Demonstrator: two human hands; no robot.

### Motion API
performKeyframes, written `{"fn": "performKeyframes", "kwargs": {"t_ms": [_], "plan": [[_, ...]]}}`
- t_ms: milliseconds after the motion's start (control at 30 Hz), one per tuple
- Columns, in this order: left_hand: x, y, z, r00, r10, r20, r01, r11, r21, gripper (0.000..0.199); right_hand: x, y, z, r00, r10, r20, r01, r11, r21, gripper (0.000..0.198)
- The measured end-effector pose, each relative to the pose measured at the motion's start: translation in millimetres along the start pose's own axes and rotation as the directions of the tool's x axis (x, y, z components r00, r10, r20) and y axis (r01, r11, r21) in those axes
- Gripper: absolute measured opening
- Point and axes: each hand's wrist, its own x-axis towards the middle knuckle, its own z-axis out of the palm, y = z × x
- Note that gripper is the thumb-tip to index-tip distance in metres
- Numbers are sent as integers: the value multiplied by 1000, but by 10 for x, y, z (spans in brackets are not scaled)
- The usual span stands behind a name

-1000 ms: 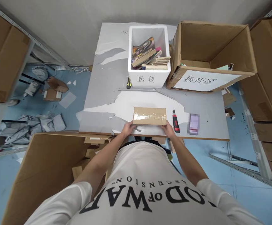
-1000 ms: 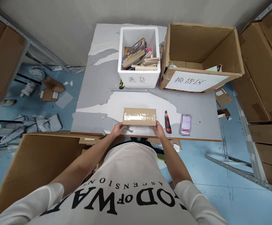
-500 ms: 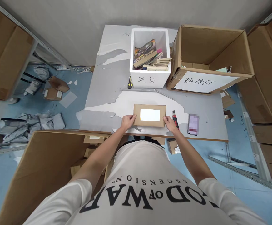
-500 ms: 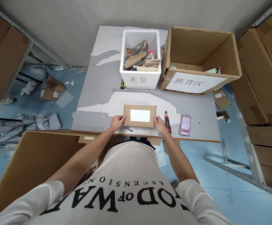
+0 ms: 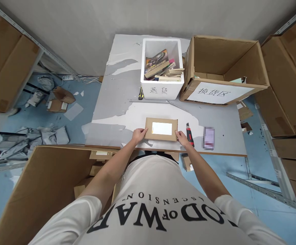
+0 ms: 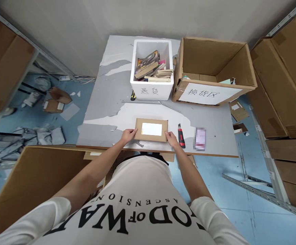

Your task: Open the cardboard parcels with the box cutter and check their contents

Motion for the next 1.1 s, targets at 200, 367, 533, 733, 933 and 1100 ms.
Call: {"fn": "performKeyframes", "kwargs": {"t_ms": [200, 367, 533, 733, 933, 1100], "plan": [[-117, -284, 113, 998, -30, 47, 45, 926, -375, 56, -98, 317, 33, 994, -108, -21, 110, 975, 194, 45], [-270, -393, 264, 991, 113, 69, -82, 931, -355, 65, -167, 387, 161, 986, -165, 35, 158, 976, 149, 69], [-333, -262, 192, 979, 199, 38, -184, 951, -247, 56, -202, 183, 137, 968, -251, 16, 244, 953, 179, 54], [-412, 230, -184, 968, 219, -118, -211, 974, 77, 50, -301, -283, -141, 953, -302, -22, 301, 953, -25, 40], [-357, 518, -278, 968, 163, -192, -126, 973, 193, 56, -264, -531, -243, 969, -233, -78, 207, 946, -251, 46], [-355, 427, -187, 984, 96, -152, -66, 979, 191, 56, -260, -420, -142, 985, -167, -50, 150, 958, -243, 45]]}}
